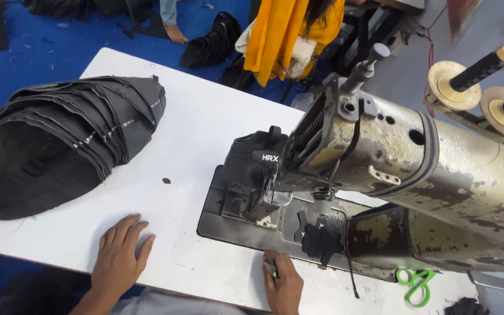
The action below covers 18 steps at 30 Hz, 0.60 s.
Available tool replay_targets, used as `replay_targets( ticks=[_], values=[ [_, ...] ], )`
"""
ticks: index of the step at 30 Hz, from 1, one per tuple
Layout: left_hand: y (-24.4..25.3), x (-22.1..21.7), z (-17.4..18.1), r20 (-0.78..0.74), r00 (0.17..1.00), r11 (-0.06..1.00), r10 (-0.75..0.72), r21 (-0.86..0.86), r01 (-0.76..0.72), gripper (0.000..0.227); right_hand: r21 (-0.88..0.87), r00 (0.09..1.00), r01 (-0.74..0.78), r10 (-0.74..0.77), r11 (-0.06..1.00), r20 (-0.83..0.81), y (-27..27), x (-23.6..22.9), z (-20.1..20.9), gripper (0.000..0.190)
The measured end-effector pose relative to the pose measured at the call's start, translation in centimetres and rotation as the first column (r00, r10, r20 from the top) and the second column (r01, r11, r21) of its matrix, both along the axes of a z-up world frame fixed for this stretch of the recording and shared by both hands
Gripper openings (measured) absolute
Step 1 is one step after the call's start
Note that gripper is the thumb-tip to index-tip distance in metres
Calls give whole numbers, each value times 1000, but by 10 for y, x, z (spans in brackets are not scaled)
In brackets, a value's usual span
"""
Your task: The person sews black slipper uppers using an industrial sewing machine. They guide the slipper under the needle, stitch along the edges, trim threads with scissors, and place finished units aside while continuing with the next item.
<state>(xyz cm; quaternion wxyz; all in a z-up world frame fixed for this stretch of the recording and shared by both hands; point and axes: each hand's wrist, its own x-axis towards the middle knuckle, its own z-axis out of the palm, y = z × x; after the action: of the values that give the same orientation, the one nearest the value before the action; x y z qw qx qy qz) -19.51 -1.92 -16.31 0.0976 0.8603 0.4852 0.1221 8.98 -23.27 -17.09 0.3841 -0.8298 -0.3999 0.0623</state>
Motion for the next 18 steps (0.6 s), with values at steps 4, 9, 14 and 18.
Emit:
replay_targets(
  ticks=[4,9,14,18],
  values=[
    [-1,1,2,2,1000,1000,-1,-6,1,42,14,999,15,-14,1000,-33,2,-2,4,24],
    [0,2,1,-65,998,1000,8,-24,-10,44,-4,998,-3,3,1000,-56,0,0,1,30],
    [1,3,1,-86,996,1000,5,-23,-7,48,25,999,-9,10,1000,-40,-1,-1,0,33],
    [3,4,-2,-151,988,998,18,-56,-27,48,-14,998,14,-15,1000,-69,0,-1,7,33]
  ],
)
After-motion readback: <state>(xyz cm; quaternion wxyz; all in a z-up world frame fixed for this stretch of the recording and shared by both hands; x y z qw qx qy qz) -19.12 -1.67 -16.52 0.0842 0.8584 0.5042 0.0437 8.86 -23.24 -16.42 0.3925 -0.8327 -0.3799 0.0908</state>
